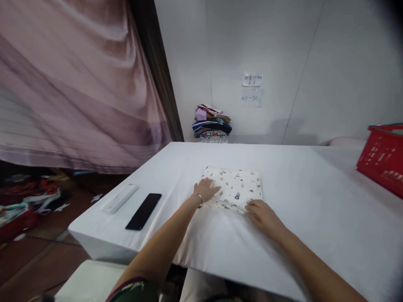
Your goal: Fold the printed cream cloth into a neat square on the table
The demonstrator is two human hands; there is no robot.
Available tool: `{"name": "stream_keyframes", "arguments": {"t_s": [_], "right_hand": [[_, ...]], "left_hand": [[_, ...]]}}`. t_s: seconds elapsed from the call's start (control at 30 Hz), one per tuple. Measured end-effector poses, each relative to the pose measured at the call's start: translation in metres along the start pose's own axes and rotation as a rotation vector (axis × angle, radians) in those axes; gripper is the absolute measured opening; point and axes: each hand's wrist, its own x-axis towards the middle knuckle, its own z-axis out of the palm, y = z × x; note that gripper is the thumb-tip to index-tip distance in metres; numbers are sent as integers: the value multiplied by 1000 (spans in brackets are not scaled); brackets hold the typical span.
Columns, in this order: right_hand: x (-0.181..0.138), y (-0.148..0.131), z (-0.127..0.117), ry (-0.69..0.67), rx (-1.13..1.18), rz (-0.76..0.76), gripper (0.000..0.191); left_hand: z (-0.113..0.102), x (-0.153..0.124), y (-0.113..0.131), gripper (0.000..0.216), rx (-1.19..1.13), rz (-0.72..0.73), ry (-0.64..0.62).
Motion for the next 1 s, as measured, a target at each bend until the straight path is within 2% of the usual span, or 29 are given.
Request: {"name": "stream_keyframes", "arguments": {"t_s": [0.07,0.17,0.23,0.33,0.43,0.67,0.73,0.83,0.9,1.0], "right_hand": [[9,-7,-4,-15,4,46,25],[34,-8,-9,16,-2,115,30],[53,0,-8,64,-53,164,32],[73,20,1,-21,-160,318,49],[76,38,14,-132,-191,437,59],[68,43,21,-118,-125,443,59],[67,45,20,-62,-56,435,58],[63,54,21,160,103,476,57],[59,62,20,303,247,587,59],[55,72,15,362,492,761,68]], "left_hand": [[-3,11,4,73,20,6,56],[5,25,5,71,73,23,78],[15,31,2,71,88,13,54],[27,36,-5,73,85,18,54],[31,38,-9,72,84,27,60],[31,39,-10,74,69,36,61],[31,38,-9,73,62,35,61],[31,38,-8,71,44,28,65],[28,39,-8,69,6,16,69],[18,44,-12,63,-133,-34,90]]}}
